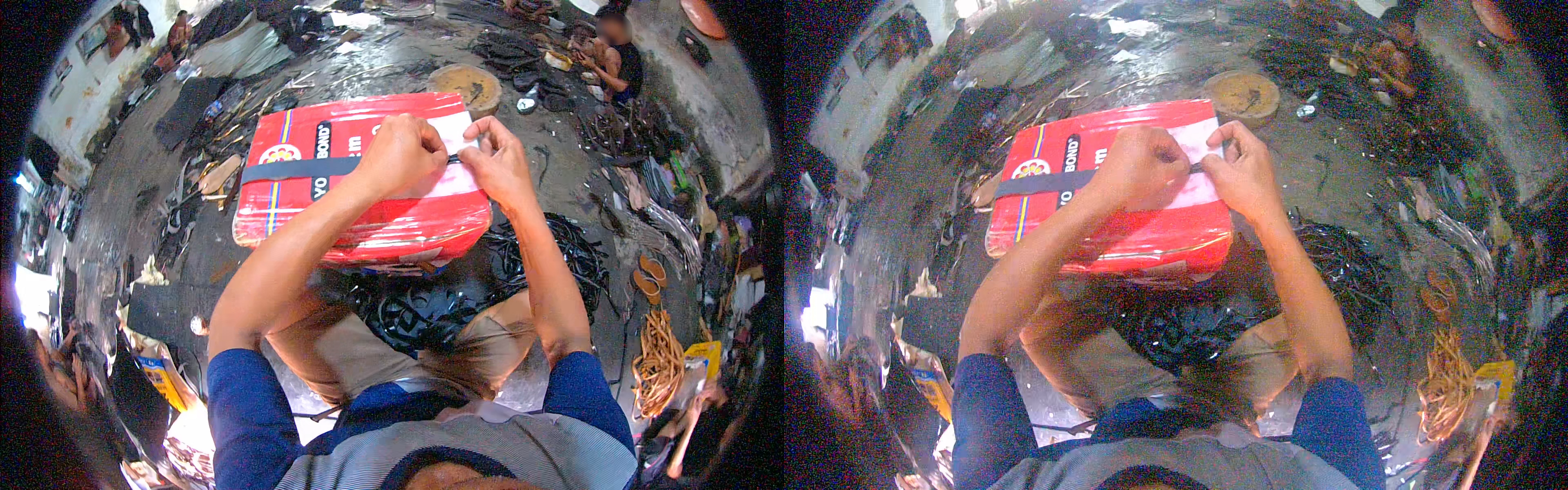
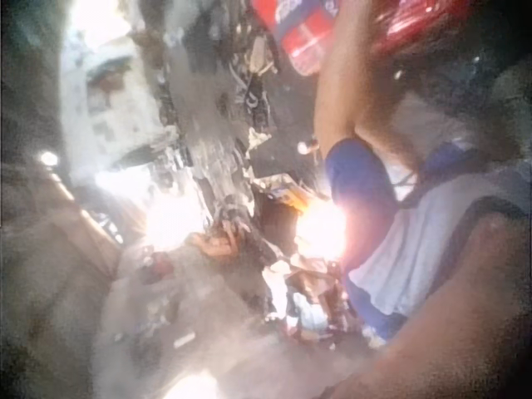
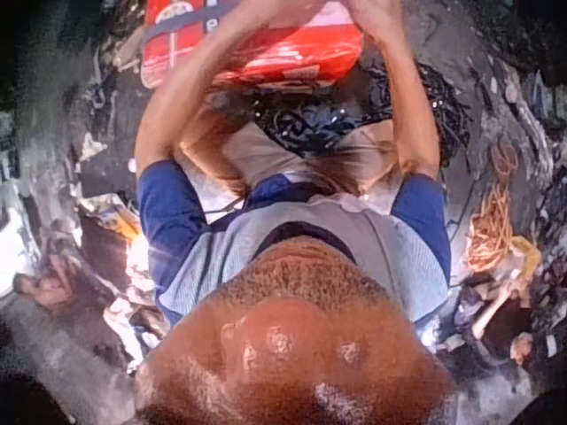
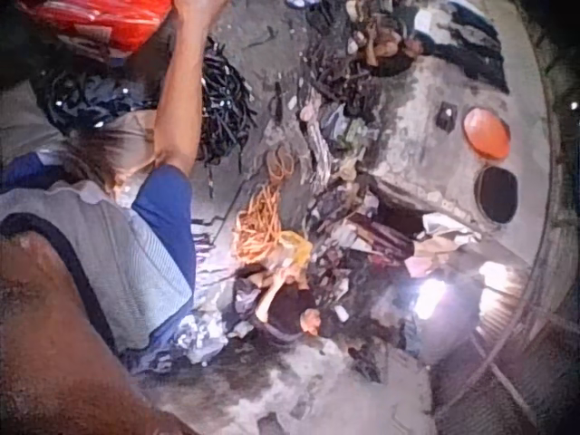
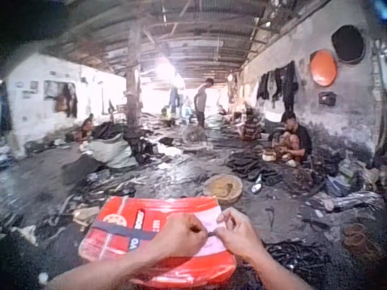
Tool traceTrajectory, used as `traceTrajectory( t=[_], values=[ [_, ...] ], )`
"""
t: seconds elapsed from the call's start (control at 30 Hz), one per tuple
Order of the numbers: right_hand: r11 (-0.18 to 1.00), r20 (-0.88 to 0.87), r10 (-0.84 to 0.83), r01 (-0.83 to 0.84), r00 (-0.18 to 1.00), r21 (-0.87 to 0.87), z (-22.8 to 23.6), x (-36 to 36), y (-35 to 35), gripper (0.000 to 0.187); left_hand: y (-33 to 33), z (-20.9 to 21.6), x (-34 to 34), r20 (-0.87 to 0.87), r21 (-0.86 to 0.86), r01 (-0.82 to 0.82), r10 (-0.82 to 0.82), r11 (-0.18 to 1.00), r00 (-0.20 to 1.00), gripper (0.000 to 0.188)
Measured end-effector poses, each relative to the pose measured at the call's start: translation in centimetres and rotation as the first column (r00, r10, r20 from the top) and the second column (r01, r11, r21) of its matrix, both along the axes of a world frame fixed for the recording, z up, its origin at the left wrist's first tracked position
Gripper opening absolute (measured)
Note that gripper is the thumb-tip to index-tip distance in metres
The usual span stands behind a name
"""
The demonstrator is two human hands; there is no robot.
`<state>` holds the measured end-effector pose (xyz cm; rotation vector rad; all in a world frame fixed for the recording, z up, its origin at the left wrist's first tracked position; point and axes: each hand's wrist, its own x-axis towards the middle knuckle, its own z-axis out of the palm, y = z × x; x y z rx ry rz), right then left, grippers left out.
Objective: The person sits on the floor and repeatedly ties a red package with black straps. They pull the straps tight, knot them, and trim the excess with a knife. The process is repeated multiple times to secure the package.
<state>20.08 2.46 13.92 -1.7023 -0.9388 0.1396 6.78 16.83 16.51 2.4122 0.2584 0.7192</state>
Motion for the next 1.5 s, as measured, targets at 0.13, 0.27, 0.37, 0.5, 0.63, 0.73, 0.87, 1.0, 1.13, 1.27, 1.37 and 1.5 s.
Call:
traceTrajectory(
  t=[0.13,0.27,0.37,0.5,0.63,0.73,0.87,1.0,1.13,1.27,1.37,1.5],
  values=[
    [1.000,-0.199,-0.018,0.020,0.980,0.006,0.3,-0.9,-1.4,0.024,0.4,-0.7,0.2,0.061,0.035,0.104,-0.106,0.994,0.992,0.017],
    [0.998,0.080,-0.064,0.063,0.995,0.014,-1.2,-0.3,-1.6,0.027,-1.0,-0.7,1.3,0.125,-0.027,0.125,-0.120,0.992,0.985,0.016],
    [0.992,-0.125,0.063,-0.049,0.990,0.113,-2.5,0.3,-1.3,0.024,-1.1,-1.7,1.7,0.236,-0.107,0.186,-0.157,0.977,0.959,0.013],
    [0.863,-0.769,0.502,-0.175,0.396,0.474,-3.1,0.9,-3.3,0.020,-1.6,-1.7,2.3,0.234,-0.180,0.220,-0.175,0.959,0.956,0.010],
    [0.908,-0.853,0.403,-0.029,0.331,0.417,-1.1,-0.8,-3.0,0.030,-1.6,-1.8,2.6,0.236,-0.163,0.209,-0.168,0.964,0.957,0.011],
    [0.990,-0.696,0.103,-0.008,0.711,0.139,1.6,0.0,-2.2,0.038,-1.7,-1.5,2.9,0.248,-0.158,0.204,-0.161,0.966,0.955,0.010],
    [0.960,0.195,-0.192,0.225,0.962,-0.166,2.8,1.5,1.0,0.037,-1.8,-1.7,2.8,0.247,-0.167,0.190,-0.145,0.967,0.958,0.009],
    [0.974,0.194,-0.193,0.211,0.962,-0.079,-0.4,2.5,1.7,0.028,-1.5,-1.9,2.6,0.236,-0.150,0.162,-0.124,0.975,0.964,0.008],
    [0.983,-0.121,-0.177,0.180,0.977,0.015,-7.6,3.8,1.9,0.029,-2.0,-1.7,2.6,0.212,-0.237,0.176,-0.126,0.955,0.969,0.006],
    [0.947,-0.101,-0.306,0.292,0.947,-0.135,-20.0,4.8,0.3,0.029,-1.5,-1.9,2.5,0.216,-0.190,0.171,-0.129,0.967,0.968,0.004],
    [0.864,-0.067,-0.432,0.390,0.900,-0.319,-31.7,6.0,-3.1,0.028,-2.4,-1.5,3.1,0.230,-0.233,0.182,-0.128,0.955,0.965,0.009],
    [0.800,-0.073,-0.498,0.425,0.864,-0.424,-39.2,4.0,-5.9,0.028,-2.1,-2.0,2.7,0.233,-0.243,0.209,-0.152,0.947,0.960,0.008]
  ],
)
